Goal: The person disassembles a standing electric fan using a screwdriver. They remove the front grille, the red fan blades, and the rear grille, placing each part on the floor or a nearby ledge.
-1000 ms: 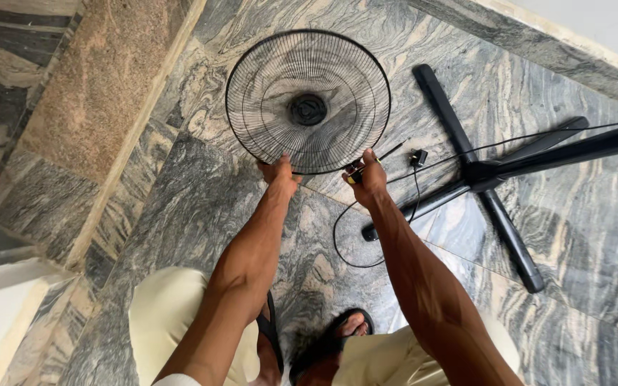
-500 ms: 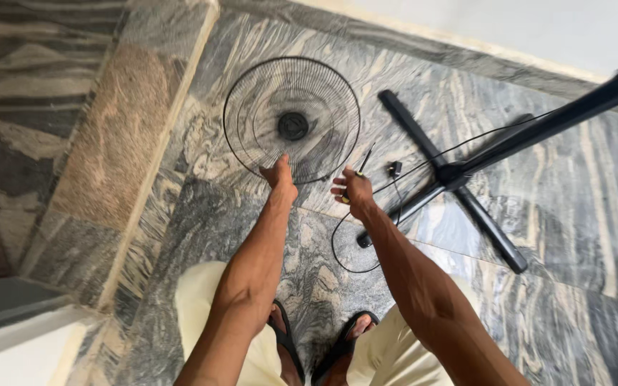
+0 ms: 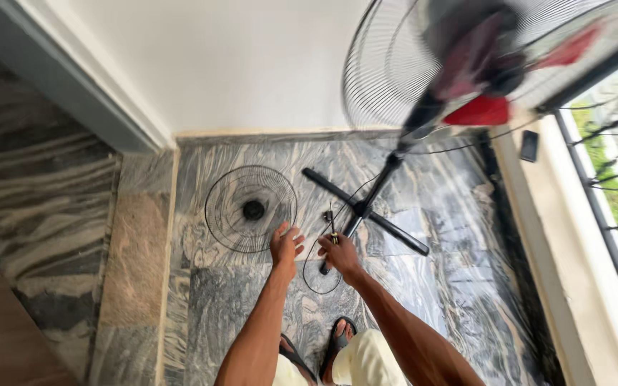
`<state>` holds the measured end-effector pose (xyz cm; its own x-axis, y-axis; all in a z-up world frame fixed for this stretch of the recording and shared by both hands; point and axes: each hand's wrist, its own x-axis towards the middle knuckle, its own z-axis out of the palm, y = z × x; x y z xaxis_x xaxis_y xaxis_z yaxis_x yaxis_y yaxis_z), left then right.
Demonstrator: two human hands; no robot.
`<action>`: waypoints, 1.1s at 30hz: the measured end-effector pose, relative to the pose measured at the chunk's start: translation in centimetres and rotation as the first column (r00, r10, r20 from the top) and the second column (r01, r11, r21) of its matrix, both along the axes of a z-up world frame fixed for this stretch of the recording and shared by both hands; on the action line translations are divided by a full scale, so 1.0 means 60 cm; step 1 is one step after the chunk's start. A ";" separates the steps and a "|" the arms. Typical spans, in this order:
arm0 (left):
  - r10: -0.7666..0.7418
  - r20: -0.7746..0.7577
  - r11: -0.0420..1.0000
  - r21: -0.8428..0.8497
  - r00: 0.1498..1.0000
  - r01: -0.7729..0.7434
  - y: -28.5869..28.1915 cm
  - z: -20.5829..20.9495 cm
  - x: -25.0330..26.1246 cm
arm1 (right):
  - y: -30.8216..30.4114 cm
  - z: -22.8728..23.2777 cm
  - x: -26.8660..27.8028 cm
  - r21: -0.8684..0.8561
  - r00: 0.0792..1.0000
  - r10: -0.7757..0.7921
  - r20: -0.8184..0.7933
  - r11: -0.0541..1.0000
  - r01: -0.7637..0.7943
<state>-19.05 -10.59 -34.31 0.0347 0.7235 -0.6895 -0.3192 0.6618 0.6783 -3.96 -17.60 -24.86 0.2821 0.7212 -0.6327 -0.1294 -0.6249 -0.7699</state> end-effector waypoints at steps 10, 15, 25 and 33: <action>-0.366 0.074 0.897 0.294 0.927 0.331 -0.004 0.410 0.133 | -0.195 0.388 0.136 0.058 0.954 -0.275 0.118 0.961 0.270; -0.435 0.047 0.834 0.398 0.899 0.382 0.038 0.533 0.239 | -0.210 0.458 0.214 0.207 0.918 -0.395 -0.021 0.897 0.391; -0.682 -0.085 0.635 0.424 0.727 0.646 -0.055 0.681 0.366 | -0.120 0.509 0.305 0.568 0.975 -0.151 0.165 0.822 0.031; -0.388 0.145 0.797 0.549 0.910 0.252 -0.077 0.692 0.383 | -0.077 0.600 0.307 0.613 0.987 0.046 0.156 0.779 -0.133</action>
